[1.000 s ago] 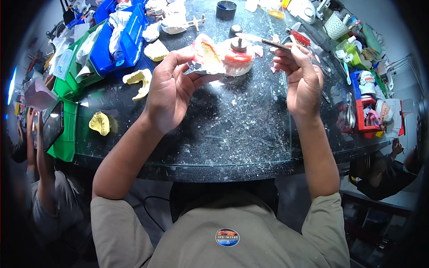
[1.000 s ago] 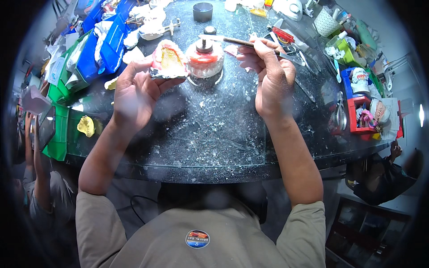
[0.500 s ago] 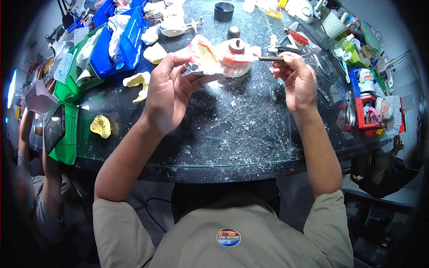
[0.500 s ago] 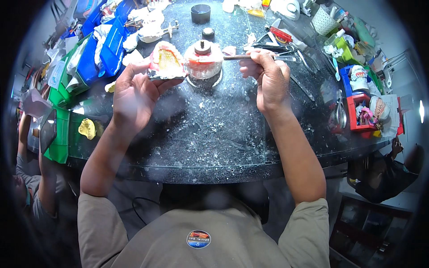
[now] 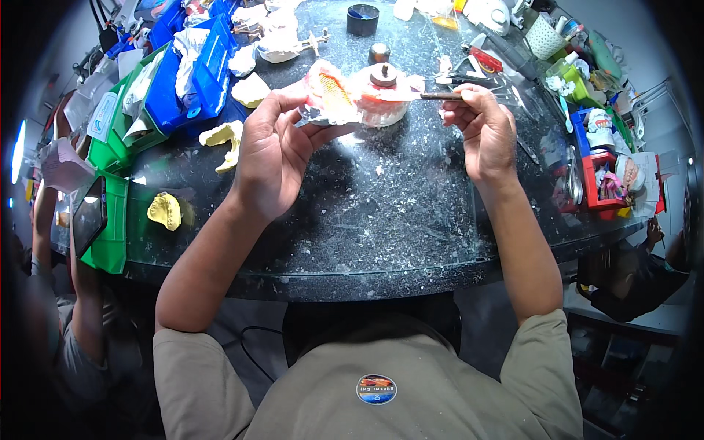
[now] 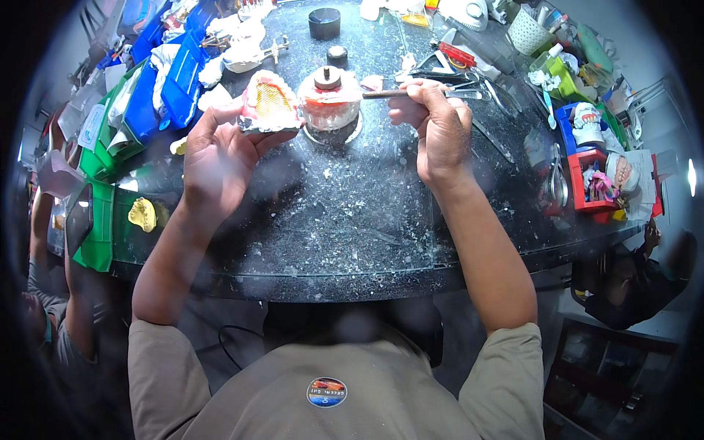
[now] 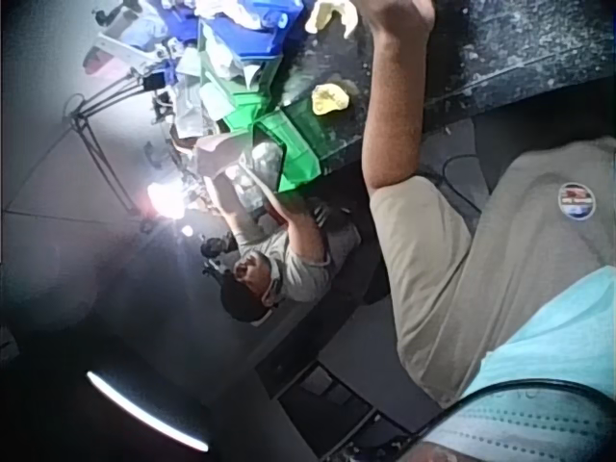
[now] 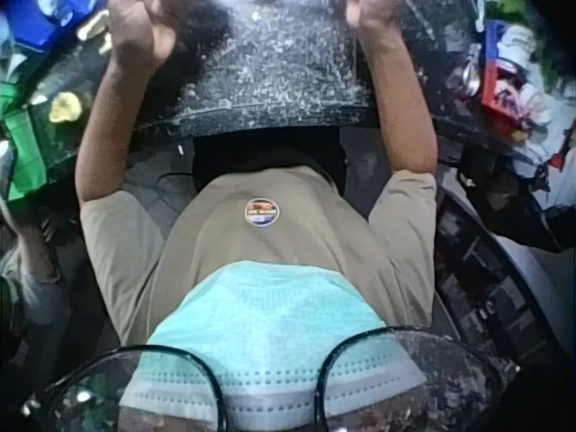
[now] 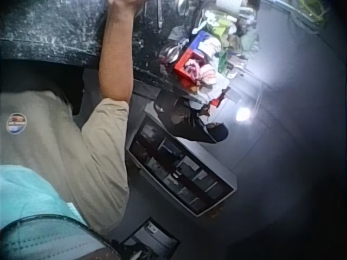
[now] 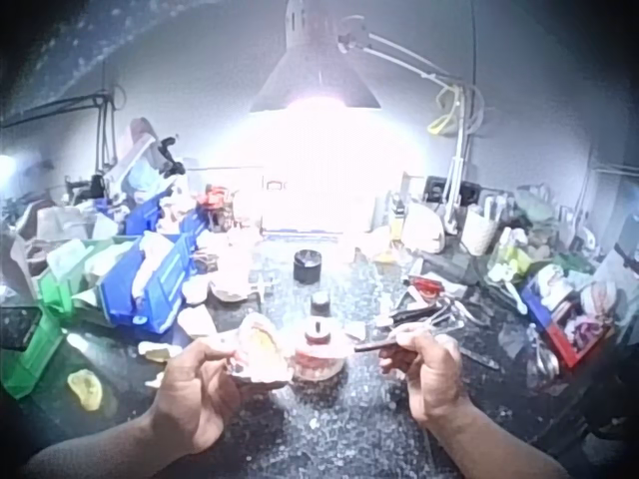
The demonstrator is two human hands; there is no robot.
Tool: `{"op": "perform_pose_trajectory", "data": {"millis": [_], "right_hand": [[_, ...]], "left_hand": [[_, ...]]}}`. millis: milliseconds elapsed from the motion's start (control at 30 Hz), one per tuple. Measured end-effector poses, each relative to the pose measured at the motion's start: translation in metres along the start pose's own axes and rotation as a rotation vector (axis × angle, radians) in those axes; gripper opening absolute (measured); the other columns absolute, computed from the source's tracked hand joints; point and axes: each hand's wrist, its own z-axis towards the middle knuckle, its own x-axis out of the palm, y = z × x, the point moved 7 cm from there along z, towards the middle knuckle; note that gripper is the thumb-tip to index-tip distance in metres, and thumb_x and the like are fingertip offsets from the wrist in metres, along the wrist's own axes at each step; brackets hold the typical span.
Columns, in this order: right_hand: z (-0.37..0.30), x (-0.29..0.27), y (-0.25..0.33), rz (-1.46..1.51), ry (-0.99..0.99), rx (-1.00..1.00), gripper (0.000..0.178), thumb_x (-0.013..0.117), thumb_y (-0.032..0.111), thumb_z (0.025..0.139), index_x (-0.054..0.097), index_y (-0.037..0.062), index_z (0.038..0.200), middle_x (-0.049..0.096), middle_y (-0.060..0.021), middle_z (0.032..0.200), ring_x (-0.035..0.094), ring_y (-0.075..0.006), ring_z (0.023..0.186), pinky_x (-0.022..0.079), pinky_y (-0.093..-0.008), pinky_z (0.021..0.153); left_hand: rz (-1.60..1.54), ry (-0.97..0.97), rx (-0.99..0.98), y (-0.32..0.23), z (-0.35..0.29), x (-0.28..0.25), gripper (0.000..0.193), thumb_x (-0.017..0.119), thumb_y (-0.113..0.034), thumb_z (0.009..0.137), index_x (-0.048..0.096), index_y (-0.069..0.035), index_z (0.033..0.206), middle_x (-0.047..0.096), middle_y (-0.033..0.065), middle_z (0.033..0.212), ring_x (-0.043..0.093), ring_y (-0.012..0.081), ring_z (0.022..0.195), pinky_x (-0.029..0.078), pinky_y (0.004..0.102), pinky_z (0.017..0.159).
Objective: The recorder is staining and glazing a dental prosthesis model using a fine brush.
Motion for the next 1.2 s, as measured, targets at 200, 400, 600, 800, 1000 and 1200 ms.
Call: {"op": "perform_pose_trajectory", "data": {"millis": [200, 400, 600, 800, 1000, 1200], "right_hand": [[0.0, 0.003, 0.002, -0.011, 0.021, -0.003, 0.012, 0.054, 0.007, 0.084, 0.061, -0.0021, 0.087, 0.065, -0.0105, 0.081, 0.065, -0.0162, 0.069, 0.054, -0.0279, 0.062], [0.0, 0.003, 0.004, -0.035, 0.023, -0.012, 0.011, 0.054, 0.007, 0.084, 0.06, -0.0018, 0.086, 0.064, -0.0103, 0.081, 0.064, -0.0162, 0.068, 0.054, -0.0278, 0.063], [-0.001, 0.003, 0.003, -0.027, 0.017, -0.011, 0.011, 0.053, 0.006, 0.084, 0.06, -0.002, 0.086, 0.064, -0.0105, 0.081, 0.064, -0.0166, 0.068, 0.054, -0.028, 0.063], [-0.002, 0.015, 0.013, 0.112, 0.08, -0.073, 0.013, 0.053, 0.008, 0.086, 0.059, -0.0023, 0.091, 0.065, -0.0116, 0.083, 0.065, -0.0166, 0.071, 0.053, -0.0279, 0.069], [-0.012, 0.032, 0.035, -0.152, 0.085, -0.276, 0.017, 0.054, 0.01, 0.088, 0.059, -0.0023, 0.098, 0.066, -0.0132, 0.085, 0.064, -0.0166, 0.076, 0.05, -0.0269, 0.076], [-0.013, 0.033, 0.037, -0.135, 0.071, -0.303, 0.015, 0.055, 0.009, 0.088, 0.059, -0.0016, 0.098, 0.067, -0.0117, 0.083, 0.065, -0.0149, 0.075, 0.048, -0.024, 0.074]], "left_hand": [[0.067, 0.006, 0.027, -0.003, -0.002, 0.004, 0.049, 0.029, -0.024, 0.09, 0.041, 0.013, 0.121, 0.055, 0.0247, 0.117, 0.055, 0.0338, 0.109, 0.038, 0.0461, 0.1], [0.067, 0.013, 0.041, -0.003, -0.002, 0.003, 0.044, 0.027, -0.02, 0.092, 0.041, 0.012, 0.119, 0.053, 0.0256, 0.119, 0.054, 0.036, 0.109, 0.04, 0.0482, 0.1], [0.157, 0.021, 0.102, -0.008, -0.007, 0.008, 0.034, 0.032, -0.016, 0.094, 0.041, 0.008, 0.115, 0.053, 0.0251, 0.119, 0.054, 0.0382, 0.108, 0.042, 0.0518, 0.098], [0.108, 0.044, 0.154, -0.008, -0.007, 0.003, 0.028, 0.036, -0.014, 0.095, 0.039, 0.008, 0.11, 0.052, 0.0259, 0.119, 0.055, 0.0406, 0.106, 0.044, 0.0543, 0.095], [0.039, 0.044, 0.104, -0.005, -0.003, -0.001, 0.027, 0.037, -0.014, 0.095, 0.04, 0.005, 0.112, 0.052, 0.0268, 0.119, 0.055, 0.0401, 0.107, 0.044, 0.0538, 0.095], [0.125, 0.115, 0.193, -0.007, -0.007, 0.005, 0.028, 0.037, -0.016, 0.095, 0.04, 0.005, 0.113, 0.052, 0.0279, 0.119, 0.055, 0.0403, 0.107, 0.044, 0.0533, 0.095]]}}
